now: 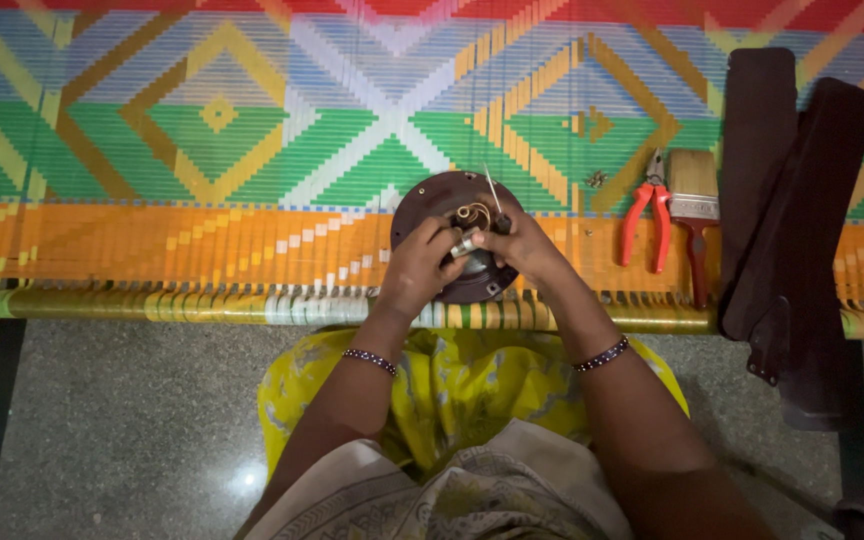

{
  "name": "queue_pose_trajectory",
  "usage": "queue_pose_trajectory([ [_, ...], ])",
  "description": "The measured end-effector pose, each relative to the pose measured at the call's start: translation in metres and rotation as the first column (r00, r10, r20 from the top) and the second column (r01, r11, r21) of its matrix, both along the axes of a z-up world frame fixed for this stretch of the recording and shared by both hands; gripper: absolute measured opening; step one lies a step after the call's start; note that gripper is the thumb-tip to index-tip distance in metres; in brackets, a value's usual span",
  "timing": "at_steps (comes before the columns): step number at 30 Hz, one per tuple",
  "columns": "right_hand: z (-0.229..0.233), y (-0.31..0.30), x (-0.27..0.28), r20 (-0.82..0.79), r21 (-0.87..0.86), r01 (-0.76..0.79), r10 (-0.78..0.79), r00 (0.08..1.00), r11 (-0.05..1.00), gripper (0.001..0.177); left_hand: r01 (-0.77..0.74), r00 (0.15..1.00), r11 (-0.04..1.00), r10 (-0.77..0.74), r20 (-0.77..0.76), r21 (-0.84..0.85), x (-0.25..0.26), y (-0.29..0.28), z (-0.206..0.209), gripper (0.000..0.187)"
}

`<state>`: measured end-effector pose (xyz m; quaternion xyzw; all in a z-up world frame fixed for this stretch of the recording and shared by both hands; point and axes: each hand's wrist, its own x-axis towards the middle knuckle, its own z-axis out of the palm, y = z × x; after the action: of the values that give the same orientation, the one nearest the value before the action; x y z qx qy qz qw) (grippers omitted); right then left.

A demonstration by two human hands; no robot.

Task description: The person uses a screwdriver to remove screws from a ceiling fan motor housing placed on a woven mat. They then use pliers to adjust internal components and wires within the motor assembly.

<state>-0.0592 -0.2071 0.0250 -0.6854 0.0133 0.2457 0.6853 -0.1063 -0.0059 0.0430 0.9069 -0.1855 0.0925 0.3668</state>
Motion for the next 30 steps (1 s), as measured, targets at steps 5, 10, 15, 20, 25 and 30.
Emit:
queue_pose_trajectory([
  [5, -0.002, -0.004, 0.001, -0.023, 0.06, 0.0, 0.002, 1.0, 0.998, 0.082, -0.001, 1.0, 0.996, 0.001, 0.003, 0.086, 0.0, -0.002, 0.003, 0.033],
  [10, -0.002, -0.018, 0.007, -0.007, 0.084, -0.025, 0.026, 1.0, 0.996, 0.087, -0.206, 0.961, 0.96, 0.162, -0.222, -0.189, -0.011, -0.003, 0.003, 0.047],
  [15, 0.001, -0.022, 0.008, -0.06, 0.127, -0.017, 0.025, 0.998, 0.992, 0.089, -0.467, 0.851, 0.847, 0.351, -0.391, -0.255, -0.016, -0.014, -0.007, 0.04],
  [20, 0.006, -0.016, 0.007, -0.019, 0.166, -0.027, 0.031, 0.999, 0.986, 0.087, -0.416, 0.9, 0.886, 0.368, -0.233, -0.206, -0.014, -0.033, -0.014, 0.045],
  [25, 0.013, -0.012, 0.004, -0.051, 0.164, -0.024, 0.033, 0.998, 0.986, 0.088, -0.457, 0.866, 0.877, 0.401, -0.298, -0.149, -0.004, -0.033, -0.017, 0.04],
  [30, 0.016, -0.009, 0.003, -0.065, 0.17, -0.018, 0.029, 0.997, 0.985, 0.087, -0.42, 0.869, 0.897, 0.356, -0.344, -0.134, 0.003, -0.027, -0.016, 0.041],
])
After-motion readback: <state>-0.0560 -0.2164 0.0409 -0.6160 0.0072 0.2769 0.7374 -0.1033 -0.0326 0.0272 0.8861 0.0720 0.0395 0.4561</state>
